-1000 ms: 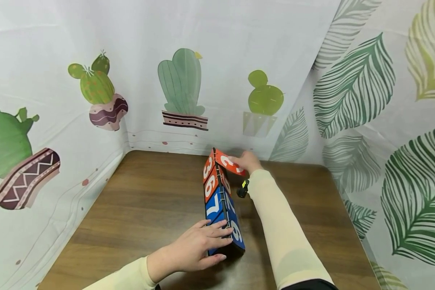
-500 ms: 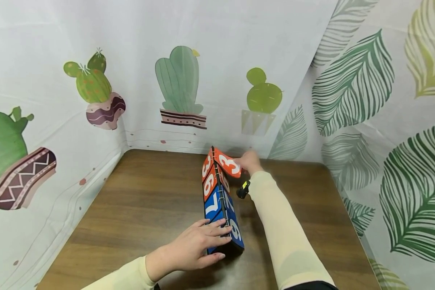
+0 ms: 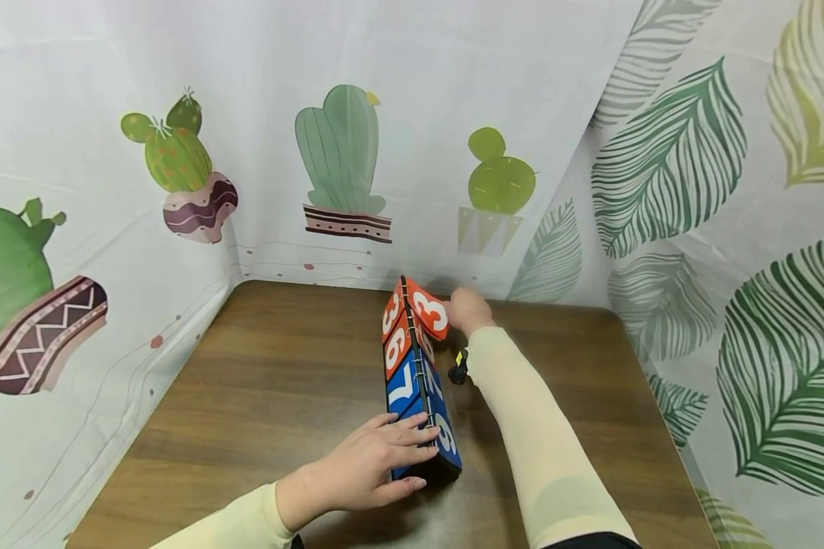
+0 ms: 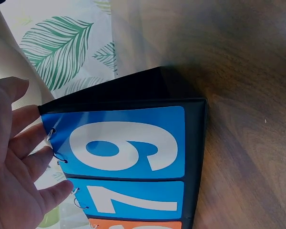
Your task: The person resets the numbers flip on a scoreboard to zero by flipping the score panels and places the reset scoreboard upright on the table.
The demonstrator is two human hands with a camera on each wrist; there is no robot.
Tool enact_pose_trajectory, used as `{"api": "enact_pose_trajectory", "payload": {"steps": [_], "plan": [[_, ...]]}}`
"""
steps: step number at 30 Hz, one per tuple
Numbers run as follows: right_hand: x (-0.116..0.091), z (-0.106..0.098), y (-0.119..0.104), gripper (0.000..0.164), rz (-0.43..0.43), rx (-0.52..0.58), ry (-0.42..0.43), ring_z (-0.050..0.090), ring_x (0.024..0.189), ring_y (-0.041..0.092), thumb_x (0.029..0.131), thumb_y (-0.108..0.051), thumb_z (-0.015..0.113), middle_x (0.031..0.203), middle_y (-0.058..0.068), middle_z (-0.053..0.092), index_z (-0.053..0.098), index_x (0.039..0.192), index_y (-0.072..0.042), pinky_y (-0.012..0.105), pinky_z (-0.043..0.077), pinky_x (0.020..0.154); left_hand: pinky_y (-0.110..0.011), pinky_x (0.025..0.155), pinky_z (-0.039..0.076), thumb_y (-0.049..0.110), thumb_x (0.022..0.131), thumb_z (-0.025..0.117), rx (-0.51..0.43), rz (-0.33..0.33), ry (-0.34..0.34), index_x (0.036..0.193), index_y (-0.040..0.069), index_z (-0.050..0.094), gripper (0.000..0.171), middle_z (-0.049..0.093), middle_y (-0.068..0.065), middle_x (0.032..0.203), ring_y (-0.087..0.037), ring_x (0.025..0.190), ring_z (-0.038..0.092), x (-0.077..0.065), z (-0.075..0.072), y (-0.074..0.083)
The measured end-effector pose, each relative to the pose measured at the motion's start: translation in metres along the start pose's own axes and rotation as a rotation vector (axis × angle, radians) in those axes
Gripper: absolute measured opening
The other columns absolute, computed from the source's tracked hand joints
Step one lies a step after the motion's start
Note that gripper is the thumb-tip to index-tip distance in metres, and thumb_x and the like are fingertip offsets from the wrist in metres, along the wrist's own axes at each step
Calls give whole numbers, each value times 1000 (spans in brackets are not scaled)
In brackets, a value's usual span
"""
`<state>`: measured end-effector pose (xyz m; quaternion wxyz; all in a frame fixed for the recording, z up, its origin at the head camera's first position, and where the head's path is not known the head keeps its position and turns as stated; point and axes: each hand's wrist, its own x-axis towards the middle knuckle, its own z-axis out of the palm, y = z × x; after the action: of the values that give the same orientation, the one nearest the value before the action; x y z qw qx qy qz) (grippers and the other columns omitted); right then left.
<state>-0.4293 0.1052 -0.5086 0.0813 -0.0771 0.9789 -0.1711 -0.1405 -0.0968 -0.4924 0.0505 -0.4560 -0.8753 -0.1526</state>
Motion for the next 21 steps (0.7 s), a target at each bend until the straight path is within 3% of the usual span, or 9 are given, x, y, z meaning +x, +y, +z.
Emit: {"api": "enact_pose_trajectory", "payload": {"steps": [6, 16, 19, 21], "plan": [[-1, -3, -4, 34, -22, -150, -3, 67, 93, 28, 106, -36, 52, 107, 11, 73, 74, 105, -10, 47, 58, 78, -58, 113, 45, 53, 107, 45, 0, 2, -5, 147, 32, 57, 47, 48, 11, 159, -15, 153, 39, 1, -2, 2], [-4, -7, -14, 33, -86, -360, 0, 69, 89, 25, 106, -37, 52, 105, 8, 74, 75, 103, -13, 46, 60, 71, -58, 113, 45, 53, 107, 45, -20, -10, -10, 147, 32, 58, 47, 50, 9, 158, -15, 153, 39, -1, -3, 1], [-4, -6, -13, 32, -92, -347, -4, 68, 91, 25, 106, -36, 51, 106, 7, 73, 74, 105, -13, 46, 59, 75, -57, 113, 45, 53, 107, 45, -15, -6, -7, 147, 32, 58, 47, 49, 11, 158, -15, 153, 39, 0, -3, 2], [-2, -3, -9, 33, -93, -263, -9, 65, 84, 24, 106, -35, 51, 97, 6, 71, 72, 96, -12, 43, 56, 71, -57, 113, 45, 53, 107, 44, -14, -3, -4, 147, 32, 57, 47, 49, 11, 159, -15, 153, 39, 0, -3, 2]]}}
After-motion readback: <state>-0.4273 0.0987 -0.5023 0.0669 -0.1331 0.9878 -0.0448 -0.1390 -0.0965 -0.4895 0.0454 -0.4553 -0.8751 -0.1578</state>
